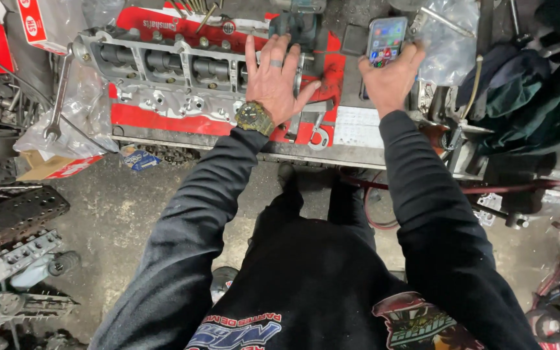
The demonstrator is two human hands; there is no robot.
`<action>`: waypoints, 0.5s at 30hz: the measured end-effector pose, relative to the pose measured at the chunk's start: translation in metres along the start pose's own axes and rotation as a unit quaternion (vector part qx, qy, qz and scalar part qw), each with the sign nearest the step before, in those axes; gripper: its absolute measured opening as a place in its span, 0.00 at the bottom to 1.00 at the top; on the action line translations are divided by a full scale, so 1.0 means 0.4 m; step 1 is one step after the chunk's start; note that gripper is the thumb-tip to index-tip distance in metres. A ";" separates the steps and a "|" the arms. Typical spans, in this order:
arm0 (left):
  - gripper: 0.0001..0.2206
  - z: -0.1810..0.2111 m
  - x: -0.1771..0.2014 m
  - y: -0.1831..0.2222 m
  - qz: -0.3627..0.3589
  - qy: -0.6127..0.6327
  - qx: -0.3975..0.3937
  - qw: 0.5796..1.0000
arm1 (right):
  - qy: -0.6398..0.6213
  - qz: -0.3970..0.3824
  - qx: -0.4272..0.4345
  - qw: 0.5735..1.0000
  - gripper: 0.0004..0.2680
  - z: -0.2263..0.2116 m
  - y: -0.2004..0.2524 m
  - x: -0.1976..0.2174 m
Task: Inspecting and preparing an engine cylinder head for assembly, including measuring components and organizing tools.
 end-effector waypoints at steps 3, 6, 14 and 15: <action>0.32 -0.004 -0.003 0.002 0.005 0.008 -0.008 1.000 | -0.195 -0.076 -0.031 0.977 0.28 0.022 0.002 0.080; 0.34 -0.005 -0.012 0.004 0.001 0.013 -0.021 1.000 | -0.500 -0.177 -0.210 0.821 0.25 -0.001 0.088 0.153; 0.40 0.072 -0.017 0.040 -0.044 0.017 -0.004 0.999 | -0.539 -0.164 -0.227 0.794 0.23 -0.011 0.215 0.188; 0.37 0.105 -0.019 0.057 -0.025 0.042 -0.013 0.999 | -0.513 -0.166 -0.211 0.815 0.21 -0.008 0.223 0.183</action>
Point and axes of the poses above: each hand's wrist, its own y-axis away from the middle knuckle, its own x-axis out of the back of the hand, z = x × y, the point moved 9 cm from there along -y, towards the middle knuckle, and after that the axes turned 15 degrees about -z, right-handed, at the moved point
